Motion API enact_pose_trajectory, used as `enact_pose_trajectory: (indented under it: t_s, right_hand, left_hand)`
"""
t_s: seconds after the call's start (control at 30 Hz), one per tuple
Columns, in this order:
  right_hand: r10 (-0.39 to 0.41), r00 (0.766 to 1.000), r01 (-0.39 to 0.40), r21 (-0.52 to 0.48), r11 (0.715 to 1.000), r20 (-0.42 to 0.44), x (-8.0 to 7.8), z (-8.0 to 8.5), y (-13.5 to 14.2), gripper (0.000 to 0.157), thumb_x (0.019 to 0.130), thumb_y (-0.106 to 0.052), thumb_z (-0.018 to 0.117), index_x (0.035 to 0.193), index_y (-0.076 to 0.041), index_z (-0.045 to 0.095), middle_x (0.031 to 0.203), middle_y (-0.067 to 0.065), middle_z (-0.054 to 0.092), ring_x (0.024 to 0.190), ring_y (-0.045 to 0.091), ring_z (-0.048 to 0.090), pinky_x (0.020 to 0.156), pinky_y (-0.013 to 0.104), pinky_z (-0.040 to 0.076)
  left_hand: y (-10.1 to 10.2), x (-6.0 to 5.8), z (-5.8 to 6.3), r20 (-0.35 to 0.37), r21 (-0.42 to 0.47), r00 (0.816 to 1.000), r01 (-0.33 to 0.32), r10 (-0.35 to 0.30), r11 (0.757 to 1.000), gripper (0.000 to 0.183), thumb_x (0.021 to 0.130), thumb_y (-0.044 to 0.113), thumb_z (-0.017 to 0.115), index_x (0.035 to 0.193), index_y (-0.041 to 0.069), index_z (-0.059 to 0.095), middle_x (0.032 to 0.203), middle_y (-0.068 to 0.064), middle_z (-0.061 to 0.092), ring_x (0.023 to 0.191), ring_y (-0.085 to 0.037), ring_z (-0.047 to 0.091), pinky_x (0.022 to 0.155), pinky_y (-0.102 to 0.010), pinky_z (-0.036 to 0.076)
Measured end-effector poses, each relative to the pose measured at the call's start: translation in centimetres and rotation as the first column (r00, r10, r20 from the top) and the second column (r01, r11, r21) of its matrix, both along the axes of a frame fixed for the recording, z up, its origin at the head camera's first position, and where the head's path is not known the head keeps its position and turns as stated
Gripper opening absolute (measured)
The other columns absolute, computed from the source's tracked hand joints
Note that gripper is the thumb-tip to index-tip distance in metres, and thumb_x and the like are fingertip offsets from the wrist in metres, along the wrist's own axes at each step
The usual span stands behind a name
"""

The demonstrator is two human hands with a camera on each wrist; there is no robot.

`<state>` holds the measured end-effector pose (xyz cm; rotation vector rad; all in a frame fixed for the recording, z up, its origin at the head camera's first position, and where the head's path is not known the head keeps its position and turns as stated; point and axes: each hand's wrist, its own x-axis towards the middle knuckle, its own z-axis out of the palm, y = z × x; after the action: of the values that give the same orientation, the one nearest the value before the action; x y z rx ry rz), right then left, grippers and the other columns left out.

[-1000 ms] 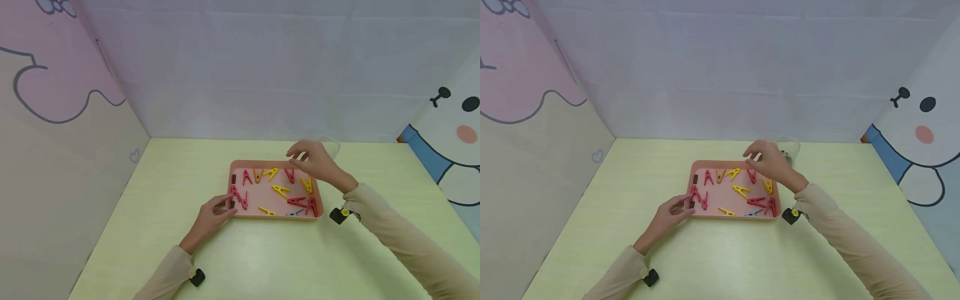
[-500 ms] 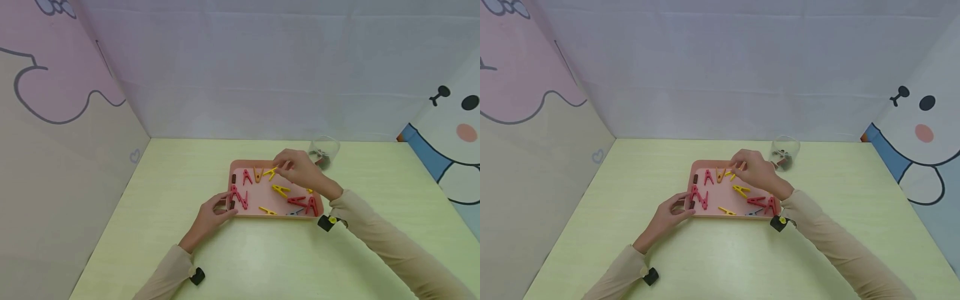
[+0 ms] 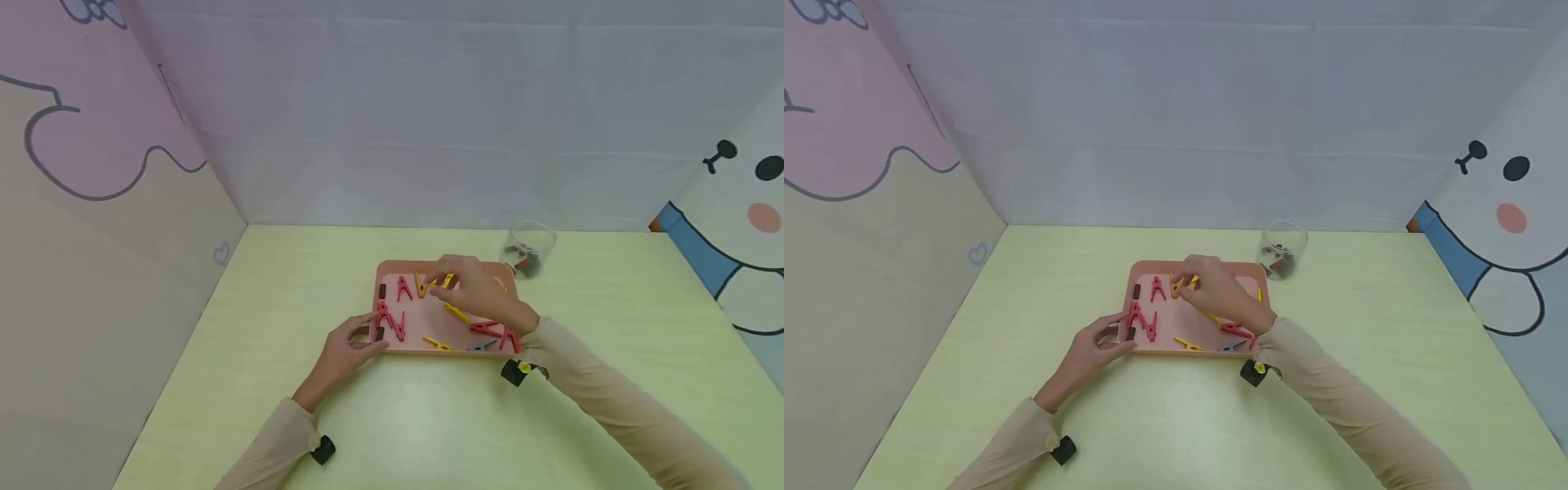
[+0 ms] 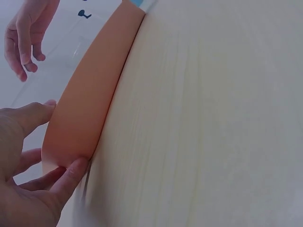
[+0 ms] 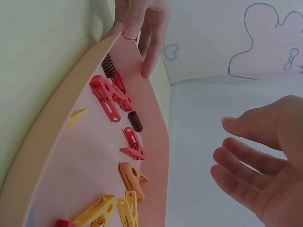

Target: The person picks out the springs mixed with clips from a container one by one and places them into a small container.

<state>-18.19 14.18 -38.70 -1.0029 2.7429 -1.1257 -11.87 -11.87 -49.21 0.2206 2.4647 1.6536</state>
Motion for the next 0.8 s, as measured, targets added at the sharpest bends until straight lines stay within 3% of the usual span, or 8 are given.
enact_pose_trajectory:
  t_s: [0.33,0.47,0.6,0.67,0.8]
  right_hand:
    - [0.026,1.0,-0.026,0.017,1.0,0.012,0.2,-0.8,-1.1,0.011,0.084,-0.008,0.071,0.095,-0.013,0.071,0.094,0.0,0.066,0.08,0.013,0.06,0.068,0.029,0.054]
    - [0.035,0.999,-0.035,0.012,0.999,0.033,0.3,-1.3,-1.7,0.014,0.083,-0.009,0.073,0.097,-0.011,0.071,0.093,0.0,0.066,0.079,0.011,0.06,0.068,0.033,0.056]
    - [0.052,0.997,-0.052,0.01,0.999,0.052,0.4,-1.9,-2.4,0.016,0.083,-0.011,0.074,0.098,-0.011,0.071,0.094,-0.001,0.065,0.079,0.01,0.058,0.068,0.027,0.055]
    - [0.066,0.996,-0.066,0.008,0.998,0.054,0.4,-2.2,-2.8,0.016,0.083,-0.01,0.074,0.099,-0.01,0.071,0.094,0.002,0.066,0.078,0.01,0.058,0.067,0.023,0.054]
    - [0.087,0.994,-0.088,0.001,0.996,0.065,0.5,-2.7,-3.5,0.016,0.082,-0.006,0.073,0.098,-0.008,0.07,0.093,0.006,0.067,0.078,0.016,0.059,0.067,0.027,0.056]
  left_hand:
    - [0.0,-0.2,0.0,0.024,0.062,1.0,-0.003,0.001,0.998,0.063,0.078,0.025,0.079,0.134,0.013,0.054,0.133,-0.005,0.051,0.113,-0.024,0.055,0.083,-0.026,0.053]
    - [0.2,0.2,1.5,0.036,0.068,0.999,0.018,-0.02,0.998,0.063,0.08,0.017,0.077,0.136,0.006,0.05,0.135,-0.013,0.049,0.114,-0.03,0.054,0.084,-0.026,0.053]
    - [0.3,0.8,3.4,0.039,0.066,0.998,0.037,-0.039,0.997,0.063,0.081,0.014,0.076,0.136,0.001,0.049,0.134,-0.018,0.049,0.113,-0.032,0.054,0.083,-0.026,0.053]
    - [0.3,0.9,3.8,0.04,0.071,0.998,0.046,-0.049,0.996,0.062,0.081,0.013,0.076,0.136,0.001,0.049,0.134,-0.019,0.049,0.113,-0.033,0.054,0.083,-0.026,0.053]
    - [0.2,0.9,4.0,0.044,0.092,0.997,0.059,-0.064,0.994,0.063,0.081,0.011,0.076,0.136,0.0,0.049,0.134,-0.02,0.048,0.115,-0.035,0.053,0.084,-0.027,0.053]
